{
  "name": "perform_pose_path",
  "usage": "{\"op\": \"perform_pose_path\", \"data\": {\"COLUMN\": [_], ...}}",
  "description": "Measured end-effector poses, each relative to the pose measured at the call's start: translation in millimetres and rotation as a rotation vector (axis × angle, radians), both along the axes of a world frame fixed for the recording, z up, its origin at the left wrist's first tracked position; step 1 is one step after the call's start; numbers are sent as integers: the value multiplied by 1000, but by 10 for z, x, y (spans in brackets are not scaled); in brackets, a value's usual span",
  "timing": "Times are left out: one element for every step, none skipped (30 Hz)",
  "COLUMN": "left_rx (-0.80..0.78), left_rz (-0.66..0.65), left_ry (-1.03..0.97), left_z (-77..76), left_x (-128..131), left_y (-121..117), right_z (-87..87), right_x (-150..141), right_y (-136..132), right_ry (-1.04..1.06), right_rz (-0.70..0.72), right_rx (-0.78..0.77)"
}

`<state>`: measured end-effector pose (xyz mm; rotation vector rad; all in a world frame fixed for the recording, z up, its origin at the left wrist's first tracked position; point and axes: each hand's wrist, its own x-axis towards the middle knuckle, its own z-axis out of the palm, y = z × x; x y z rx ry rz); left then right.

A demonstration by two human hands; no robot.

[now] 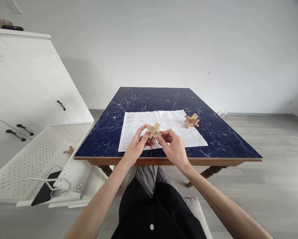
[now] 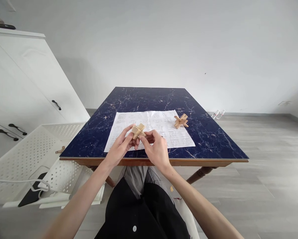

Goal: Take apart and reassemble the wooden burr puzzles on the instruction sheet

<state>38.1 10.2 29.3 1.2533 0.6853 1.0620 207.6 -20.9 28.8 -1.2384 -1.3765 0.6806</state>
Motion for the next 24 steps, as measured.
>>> {"op": "perform_pose_path", "data": {"left_rx": [-2,-2,-6,-14,-25,-37,-47,-51,-52,-52,-55,-62,-74,-89,-108,-127,-143,-158,-169,-176,-184,-193,-205,-218], "left_rz": [13,24,26,19,5,-12,-30,-42,-47,-49,-54,-65,-79,-96,-115,-130,-137,-135,-129,-122,-117,-115,-115,-115], "left_ry": [8,18,28,34,37,37,38,41,48,57,68,77,81,79,69,51,27,3,-18,-32,-41,-47,-55,-67], "left_z": [-16,-31,-46,-59,-70,-80,-88,-93,-96,-97,-96,-94,-92,-89,-85,-81,-76,-70,-62,-54,-44,-34,-24,-16], "left_x": [-1,-4,-9,-15,-23,-32,-43,-53,-64,-74,-84,-92,-100,-106,-111,-114,-117,-119,-120,-120,-119,-118,-116,-114], "left_y": [11,22,33,44,56,67,79,91,103,114,125,134,142,147,149,149,147,144,140,137,134,134,136,140], "right_z": [0,-3,-7,-15,-24,-36,-49,-63,-78,-92,-103,-111,-114,-111,-104,-92,-78,-62,-47,-34,-23,-15,-10,-8], "right_x": [-7,-13,-15,-14,-10,-2,9,21,35,47,58,66,71,72,70,67,64,62,62,63,67,71,76,79], "right_y": [2,4,9,16,26,39,55,75,96,117,138,156,171,182,188,192,194,195,196,199,203,210,217,226], "right_ry": [-16,-31,-45,-57,-66,-68,-63,-52,-39,-26,-14,-6,0,4,9,18,31,49,68,84,93,93,85,74], "right_rz": [-12,-21,-28,-32,-32,-27,-16,0,18,32,43,49,51,51,55,63,77,97,119,141,158,172,178,179], "right_rx": [8,17,23,25,19,7,-13,-36,-58,-76,-91,-104,-114,-121,-127,-131,-134,-137,-139,-138,-134,-127,-116,-104]}}
